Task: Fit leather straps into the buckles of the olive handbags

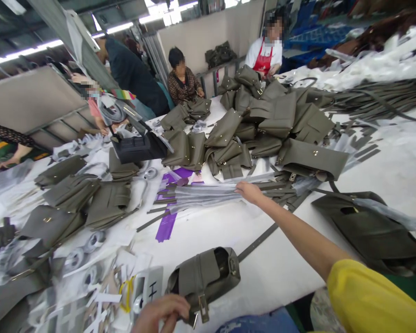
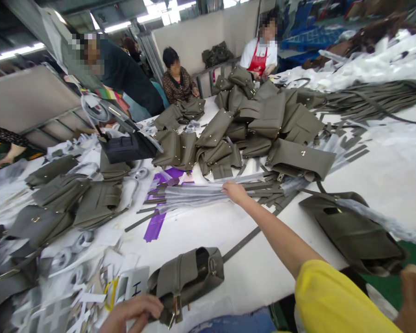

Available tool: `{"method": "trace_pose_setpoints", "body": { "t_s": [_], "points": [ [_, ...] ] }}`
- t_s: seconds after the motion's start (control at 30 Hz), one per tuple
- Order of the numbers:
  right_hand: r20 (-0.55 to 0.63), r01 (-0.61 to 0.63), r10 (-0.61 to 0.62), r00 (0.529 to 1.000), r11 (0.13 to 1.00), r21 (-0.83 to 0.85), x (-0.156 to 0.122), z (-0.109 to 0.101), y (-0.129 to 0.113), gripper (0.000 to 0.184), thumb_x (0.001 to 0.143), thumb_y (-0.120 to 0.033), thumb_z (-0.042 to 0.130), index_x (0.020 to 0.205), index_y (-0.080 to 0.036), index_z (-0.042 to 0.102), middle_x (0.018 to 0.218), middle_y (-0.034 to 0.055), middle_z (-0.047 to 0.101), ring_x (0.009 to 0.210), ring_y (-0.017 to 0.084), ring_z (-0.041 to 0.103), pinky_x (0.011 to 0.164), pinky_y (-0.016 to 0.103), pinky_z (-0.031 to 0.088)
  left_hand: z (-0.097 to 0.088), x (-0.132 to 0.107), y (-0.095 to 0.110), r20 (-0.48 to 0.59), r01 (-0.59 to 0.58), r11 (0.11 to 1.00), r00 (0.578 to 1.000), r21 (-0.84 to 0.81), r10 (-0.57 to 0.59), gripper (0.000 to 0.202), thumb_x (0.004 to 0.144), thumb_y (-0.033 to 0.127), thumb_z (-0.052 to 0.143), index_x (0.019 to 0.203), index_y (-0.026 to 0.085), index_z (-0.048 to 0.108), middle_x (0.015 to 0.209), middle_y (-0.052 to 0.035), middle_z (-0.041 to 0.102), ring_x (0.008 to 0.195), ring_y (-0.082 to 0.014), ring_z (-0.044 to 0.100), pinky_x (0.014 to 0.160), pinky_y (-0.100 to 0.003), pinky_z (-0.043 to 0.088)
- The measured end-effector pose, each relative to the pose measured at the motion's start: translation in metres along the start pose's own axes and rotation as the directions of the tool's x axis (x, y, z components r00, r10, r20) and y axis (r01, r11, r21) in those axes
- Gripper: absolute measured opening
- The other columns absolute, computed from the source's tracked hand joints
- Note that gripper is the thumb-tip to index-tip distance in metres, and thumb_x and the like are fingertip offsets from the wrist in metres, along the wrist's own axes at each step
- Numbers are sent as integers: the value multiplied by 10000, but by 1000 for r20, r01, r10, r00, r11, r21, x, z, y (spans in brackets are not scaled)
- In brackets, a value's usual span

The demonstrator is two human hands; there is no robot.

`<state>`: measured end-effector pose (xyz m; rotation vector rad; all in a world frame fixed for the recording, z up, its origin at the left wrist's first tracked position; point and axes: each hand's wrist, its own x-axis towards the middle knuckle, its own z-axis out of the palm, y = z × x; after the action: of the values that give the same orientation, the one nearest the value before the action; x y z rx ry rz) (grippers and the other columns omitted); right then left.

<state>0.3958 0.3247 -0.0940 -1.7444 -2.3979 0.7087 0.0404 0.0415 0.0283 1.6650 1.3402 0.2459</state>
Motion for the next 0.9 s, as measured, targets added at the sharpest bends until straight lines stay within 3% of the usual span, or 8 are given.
{"method": "trace_pose_setpoints", "body": {
  "t_s": [0.1,0.17,0.27,0.4,0.53,0.67,0.77,0.9],
  "points": [
    [67,139,-154,986,970,198,-34,-20,-49,315,944,-387,438,920,-177,671,736,11,690,714,141,639,655,215,427,-34,35,23,-340,-31,999,940,34,40,268,919,326,454,1072,248,660,983,-55,723,863,-175,686,709,-259,568],
    [96,235,-303,948,872,430,-61,-32,-89,362,939,-430,432,902,-160,670,695,6,672,633,128,625,609,210,425,-46,67,40,-470,-162,969,851,185,233,354,917,362,467,1229,228,570,1222,-89,635,1125,-215,592,905,-343,515],
    [108,313,-471,875,722,616,-101,-47,-142,369,914,-449,470,894,-152,689,709,17,668,609,124,610,589,212,426,-49,105,57,-266,-345,865,851,366,452,401,920,399,467,1272,221,537,1275,-98,598,1196,-238,528,1019,-399,405],
    [117,264,-411,904,753,603,-150,-58,-165,324,847,-431,578,994,-170,701,770,23,686,632,128,611,598,217,443,-48,105,56,87,-419,869,907,265,411,351,920,450,460,887,185,690,758,-21,695,702,-156,618,685,-248,449],
    [122,76,-178,977,813,578,-203,-57,-145,344,784,-470,634,903,-158,714,728,29,678,665,152,606,609,237,443,-63,69,32,88,-352,915,936,197,341,395,887,483,505,725,159,661,640,9,627,604,-120,540,593,-213,375],
    [163,-59,-61,985,766,641,-250,-48,-132,374,748,-506,659,885,-162,715,735,29,669,669,151,582,604,245,427,-77,37,15,157,-303,940,948,157,279,387,869,486,528,720,152,656,622,15,600,597,-115,508,589,-211,361],
    [116,-107,28,993,645,757,-274,-35,-135,382,758,-492,668,927,-151,700,701,24,648,644,135,564,608,247,427,-77,22,12,193,-279,952,948,124,252,400,882,484,504,702,148,627,620,17,582,592,-109,493,583,-207,359],
    [57,-117,177,983,349,930,-292,-5,-147,371,768,-469,684,956,-149,672,736,25,648,622,108,559,634,253,464,-73,7,10,218,-266,960,946,91,241,438,901,483,466,638,147,566,592,26,543,567,-96,468,561,-199,356]
  ]
}}
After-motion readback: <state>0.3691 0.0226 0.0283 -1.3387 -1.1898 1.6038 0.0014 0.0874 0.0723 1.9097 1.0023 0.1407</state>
